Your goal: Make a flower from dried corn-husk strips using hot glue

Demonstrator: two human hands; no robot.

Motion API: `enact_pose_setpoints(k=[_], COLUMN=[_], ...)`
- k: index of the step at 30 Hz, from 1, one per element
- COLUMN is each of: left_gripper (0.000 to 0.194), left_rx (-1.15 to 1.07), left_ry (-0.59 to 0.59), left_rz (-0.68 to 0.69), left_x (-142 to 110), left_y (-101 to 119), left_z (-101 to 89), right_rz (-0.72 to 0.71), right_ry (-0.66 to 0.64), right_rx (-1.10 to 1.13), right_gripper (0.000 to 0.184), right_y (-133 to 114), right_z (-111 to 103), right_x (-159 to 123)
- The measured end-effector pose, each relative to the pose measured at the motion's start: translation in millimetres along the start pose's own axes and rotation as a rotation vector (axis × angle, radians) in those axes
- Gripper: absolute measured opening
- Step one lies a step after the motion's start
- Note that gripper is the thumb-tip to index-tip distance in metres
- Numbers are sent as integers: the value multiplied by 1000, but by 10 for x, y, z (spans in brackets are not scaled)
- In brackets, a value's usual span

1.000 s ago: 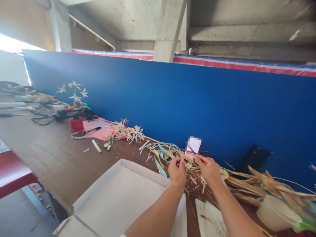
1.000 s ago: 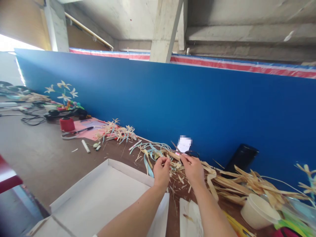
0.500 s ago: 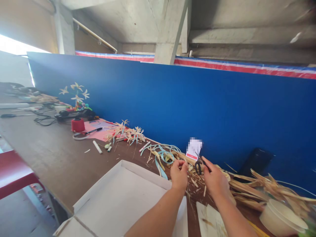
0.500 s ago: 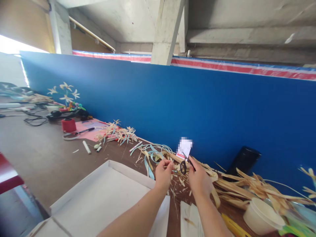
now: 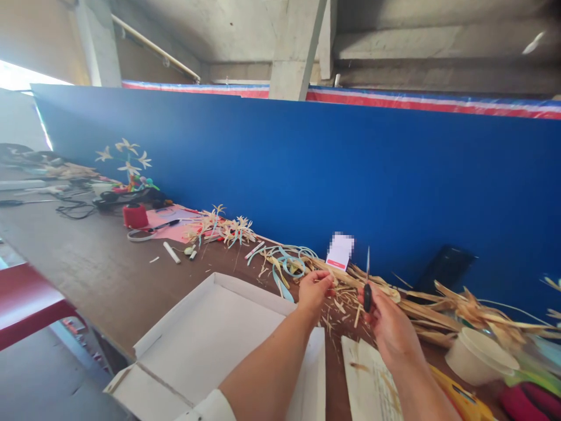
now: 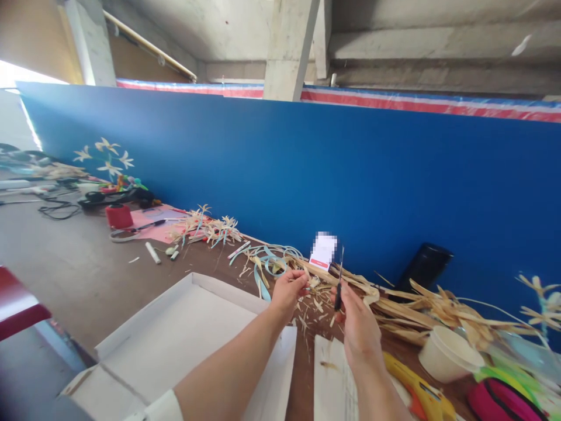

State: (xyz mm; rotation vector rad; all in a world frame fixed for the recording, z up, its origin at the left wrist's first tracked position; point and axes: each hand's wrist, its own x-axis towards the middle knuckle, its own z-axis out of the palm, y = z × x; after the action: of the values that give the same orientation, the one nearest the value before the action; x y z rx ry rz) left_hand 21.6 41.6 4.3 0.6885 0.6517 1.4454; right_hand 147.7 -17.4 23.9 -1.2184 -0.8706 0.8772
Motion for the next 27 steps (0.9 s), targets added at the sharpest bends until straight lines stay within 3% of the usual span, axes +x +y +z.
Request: enact_pose_setpoints(k=[4,11,18,27], left_gripper=[34,31,29,25], left_rx=[9,62,139,218], left_ry=[-42,-78,-73,-51], left_rz=[-4,26,32,22], left_x=[-16,-7,1,-15], left_y=[19,0,-15,24], left_z=[4,-6,-20,3], right_rz=[149,240,338,252], right_ry=[-117,-284,-269,-279], right_rx=[258,407,245,125], right_gripper=[39,37,35,38], right_y=[73,206,353,295], right_z=[-27,-53,-25,-36], right_x=[-210,-313,-335,-357])
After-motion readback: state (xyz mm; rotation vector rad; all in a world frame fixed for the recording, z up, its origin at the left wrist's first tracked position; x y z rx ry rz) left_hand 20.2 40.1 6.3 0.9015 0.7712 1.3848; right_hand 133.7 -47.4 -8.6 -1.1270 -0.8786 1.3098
